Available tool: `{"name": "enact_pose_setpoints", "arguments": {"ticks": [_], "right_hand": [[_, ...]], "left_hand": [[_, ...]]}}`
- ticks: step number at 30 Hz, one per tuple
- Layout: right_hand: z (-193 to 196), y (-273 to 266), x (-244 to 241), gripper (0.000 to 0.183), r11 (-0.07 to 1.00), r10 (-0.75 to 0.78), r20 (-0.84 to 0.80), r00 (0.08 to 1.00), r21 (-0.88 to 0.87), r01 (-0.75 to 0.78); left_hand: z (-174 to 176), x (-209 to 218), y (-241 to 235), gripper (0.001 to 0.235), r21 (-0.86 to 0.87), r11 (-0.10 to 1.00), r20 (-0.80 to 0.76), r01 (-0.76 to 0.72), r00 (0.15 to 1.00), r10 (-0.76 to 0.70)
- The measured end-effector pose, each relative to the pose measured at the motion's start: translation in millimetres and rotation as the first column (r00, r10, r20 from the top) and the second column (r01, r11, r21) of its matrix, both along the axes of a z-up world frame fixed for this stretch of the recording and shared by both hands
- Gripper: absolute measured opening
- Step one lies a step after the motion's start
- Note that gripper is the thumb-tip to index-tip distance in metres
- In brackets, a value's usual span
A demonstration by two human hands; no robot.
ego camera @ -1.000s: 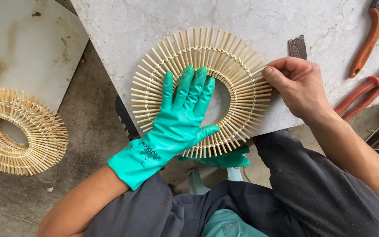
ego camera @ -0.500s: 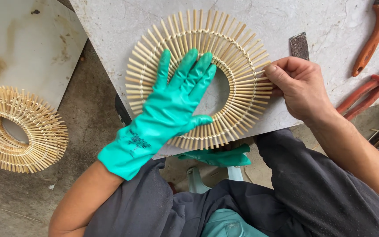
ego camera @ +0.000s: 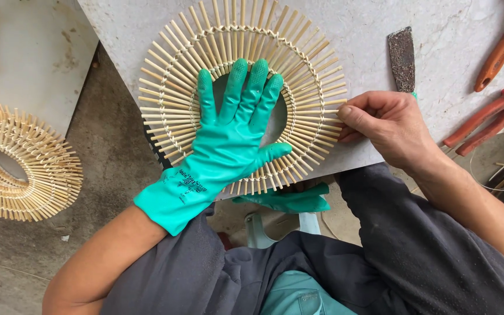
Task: The person weaves thin bamboo strips into a circular basket base, interlacing them by hand and using a metal file to smooth the edges. The person rotates the basket to continue weaving and occasionally adjusts the strips to maintain alignment.
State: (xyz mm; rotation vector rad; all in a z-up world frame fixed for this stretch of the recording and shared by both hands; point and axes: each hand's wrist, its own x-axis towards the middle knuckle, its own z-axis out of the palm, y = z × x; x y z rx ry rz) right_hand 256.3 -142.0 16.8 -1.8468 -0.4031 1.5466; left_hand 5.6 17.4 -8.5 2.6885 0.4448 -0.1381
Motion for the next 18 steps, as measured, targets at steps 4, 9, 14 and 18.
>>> {"name": "enact_pose_setpoints", "arguments": {"ticks": [4,9,14,18], "right_hand": [[1.6,6.6,2.6,0.022,0.996,0.086,0.062,0.994,-0.008,-0.086],[-0.8,11.8,1.8,0.023,0.998,0.044,0.088,0.995,0.034,-0.047],[-2.1,1.3,3.3,0.022,0.999,0.042,0.024,0.999,-0.007,-0.042],[-1.1,-11.6,0.6,0.021,0.994,0.026,-0.071,0.997,-0.106,-0.034]], "left_hand": [[-2.9,-2.1,-0.2,0.109,0.023,1.000,0.015,-0.002,1.000,0.002],[-0.9,0.0,0.5,0.108,0.013,1.000,0.008,-0.006,1.000,0.006],[3.5,1.0,5.0,0.109,-0.017,1.000,0.008,0.017,1.000,-0.017],[17.2,3.4,9.5,0.109,-0.017,0.997,0.013,0.072,0.997,-0.072]]}}
